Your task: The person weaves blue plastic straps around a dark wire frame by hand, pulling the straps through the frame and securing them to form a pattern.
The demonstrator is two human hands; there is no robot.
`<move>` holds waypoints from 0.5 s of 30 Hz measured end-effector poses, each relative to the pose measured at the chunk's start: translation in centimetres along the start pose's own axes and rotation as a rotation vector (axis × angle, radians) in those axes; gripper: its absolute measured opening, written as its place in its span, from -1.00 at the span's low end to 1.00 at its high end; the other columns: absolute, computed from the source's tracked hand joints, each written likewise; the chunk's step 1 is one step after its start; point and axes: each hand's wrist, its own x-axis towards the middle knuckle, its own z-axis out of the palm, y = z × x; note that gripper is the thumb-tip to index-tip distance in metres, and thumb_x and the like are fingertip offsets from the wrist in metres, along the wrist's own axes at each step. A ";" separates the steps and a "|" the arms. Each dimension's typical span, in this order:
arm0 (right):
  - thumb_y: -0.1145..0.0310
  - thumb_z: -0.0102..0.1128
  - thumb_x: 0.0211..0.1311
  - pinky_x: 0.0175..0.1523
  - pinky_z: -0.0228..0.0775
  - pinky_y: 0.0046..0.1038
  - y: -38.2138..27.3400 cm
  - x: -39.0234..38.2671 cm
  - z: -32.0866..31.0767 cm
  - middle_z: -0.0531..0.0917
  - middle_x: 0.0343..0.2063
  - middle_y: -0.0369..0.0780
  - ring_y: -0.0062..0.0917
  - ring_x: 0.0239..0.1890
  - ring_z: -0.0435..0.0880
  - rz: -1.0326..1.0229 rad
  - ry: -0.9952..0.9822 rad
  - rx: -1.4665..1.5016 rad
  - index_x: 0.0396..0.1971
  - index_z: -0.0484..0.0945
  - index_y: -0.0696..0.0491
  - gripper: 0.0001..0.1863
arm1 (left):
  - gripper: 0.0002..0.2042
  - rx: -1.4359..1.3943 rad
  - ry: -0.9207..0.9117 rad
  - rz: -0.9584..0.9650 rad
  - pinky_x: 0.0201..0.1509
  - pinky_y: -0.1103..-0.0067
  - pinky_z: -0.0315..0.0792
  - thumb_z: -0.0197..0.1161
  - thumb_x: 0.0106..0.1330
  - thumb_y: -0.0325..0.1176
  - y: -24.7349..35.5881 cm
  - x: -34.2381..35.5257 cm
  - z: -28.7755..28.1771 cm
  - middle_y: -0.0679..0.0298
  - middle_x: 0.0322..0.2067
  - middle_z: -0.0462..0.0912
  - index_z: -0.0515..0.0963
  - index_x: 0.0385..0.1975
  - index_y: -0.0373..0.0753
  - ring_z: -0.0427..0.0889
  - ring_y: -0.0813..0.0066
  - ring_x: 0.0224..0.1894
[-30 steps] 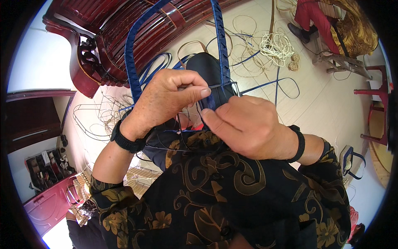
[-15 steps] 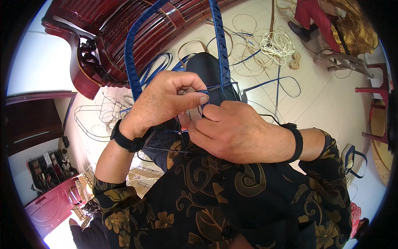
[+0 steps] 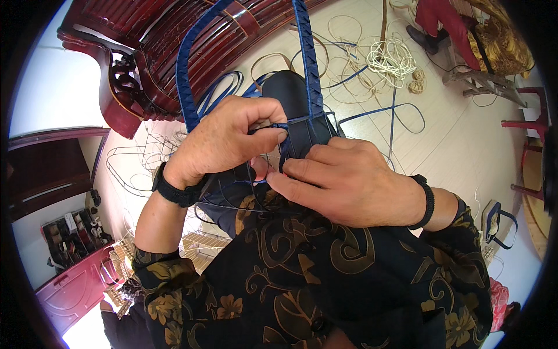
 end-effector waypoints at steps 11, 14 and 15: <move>0.51 0.20 0.18 -0.15 0.55 -0.27 6.3 0.2 0.5 0.69 -0.29 -0.10 -0.21 -0.29 0.67 0.162 0.284 0.227 -0.08 0.64 0.14 -0.71 | -0.95 0.395 0.381 0.348 -0.39 0.51 0.40 0.25 0.26 -0.57 -1.5 -0.7 2.6 0.12 -0.51 0.51 0.53 -0.32 -0.33 0.55 0.26 -0.50; 0.49 0.17 0.24 -0.10 0.53 -0.24 7.9 1.4 1.4 0.69 -0.26 -0.06 -0.14 -0.24 0.68 0.138 0.264 0.307 -0.02 0.60 0.16 -0.70 | -0.90 0.524 0.440 0.418 -0.34 0.46 0.44 0.25 0.25 -0.61 -1.9 -0.6 3.0 0.05 -0.46 0.51 0.54 -0.27 -0.34 0.57 0.12 -0.45; 0.48 0.17 0.25 -0.08 0.52 -0.23 8.4 1.8 1.7 0.69 -0.25 -0.04 -0.12 -0.22 0.68 0.130 0.249 0.330 -0.01 0.59 0.17 -0.69 | -0.89 0.560 0.464 0.449 -0.34 0.45 0.44 0.25 0.25 -0.61 -2.0 -0.5 3.1 0.04 -0.46 0.52 0.55 -0.26 -0.34 0.57 0.09 -0.45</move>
